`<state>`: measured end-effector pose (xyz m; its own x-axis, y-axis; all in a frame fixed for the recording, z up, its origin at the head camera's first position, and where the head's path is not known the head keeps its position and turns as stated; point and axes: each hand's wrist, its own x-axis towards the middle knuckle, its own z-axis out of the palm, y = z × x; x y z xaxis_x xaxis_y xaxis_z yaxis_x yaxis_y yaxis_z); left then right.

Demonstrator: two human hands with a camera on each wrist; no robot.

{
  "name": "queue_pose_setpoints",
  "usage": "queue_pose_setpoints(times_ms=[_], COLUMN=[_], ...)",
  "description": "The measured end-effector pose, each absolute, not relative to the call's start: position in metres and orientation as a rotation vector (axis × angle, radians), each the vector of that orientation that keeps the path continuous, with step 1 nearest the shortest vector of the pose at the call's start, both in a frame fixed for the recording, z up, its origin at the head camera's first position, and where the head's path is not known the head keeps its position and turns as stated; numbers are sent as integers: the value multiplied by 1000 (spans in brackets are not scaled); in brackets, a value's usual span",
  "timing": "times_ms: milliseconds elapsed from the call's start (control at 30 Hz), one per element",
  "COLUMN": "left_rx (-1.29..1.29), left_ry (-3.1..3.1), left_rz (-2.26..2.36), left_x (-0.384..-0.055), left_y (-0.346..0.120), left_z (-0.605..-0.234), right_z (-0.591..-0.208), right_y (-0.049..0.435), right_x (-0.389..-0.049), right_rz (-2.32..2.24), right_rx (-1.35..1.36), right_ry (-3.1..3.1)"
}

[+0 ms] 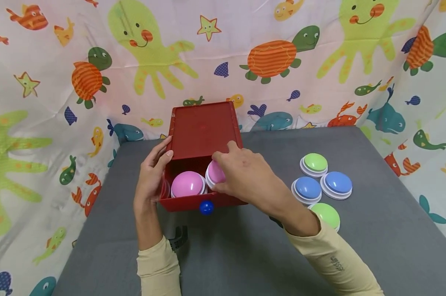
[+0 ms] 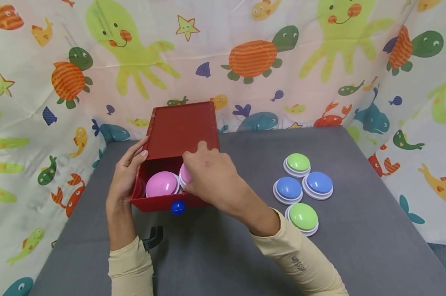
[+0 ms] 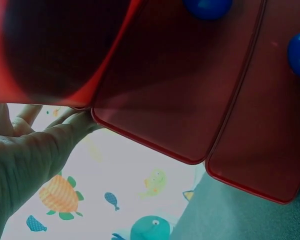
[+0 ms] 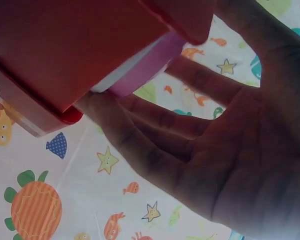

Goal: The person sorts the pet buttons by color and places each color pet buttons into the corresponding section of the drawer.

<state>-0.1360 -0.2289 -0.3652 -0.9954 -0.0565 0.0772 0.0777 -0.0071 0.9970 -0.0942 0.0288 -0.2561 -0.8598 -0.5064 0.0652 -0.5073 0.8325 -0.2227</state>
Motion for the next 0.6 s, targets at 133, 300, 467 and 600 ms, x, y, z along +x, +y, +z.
queue_pose_setpoints(times_ms=[133, 300, 467, 600], left_rx=[-23, -30, -43, -51], left_ry=[-2150, -2151, -2140, -2100], left_rz=[-2159, -2170, -2197, -2207], left_x=[-135, -137, -137, -137], left_y=[-230, -231, -228, -229], left_z=[-366, -365, -366, -366], right_z=[-258, -264, -269, -270], right_y=[22, 11, 7, 6], right_x=[-94, -95, -96, -97], right_rz=[357, 219, 78, 72], right_rx=[784, 774, 765, 789], right_ry=[-3032, -3015, -2987, -2990])
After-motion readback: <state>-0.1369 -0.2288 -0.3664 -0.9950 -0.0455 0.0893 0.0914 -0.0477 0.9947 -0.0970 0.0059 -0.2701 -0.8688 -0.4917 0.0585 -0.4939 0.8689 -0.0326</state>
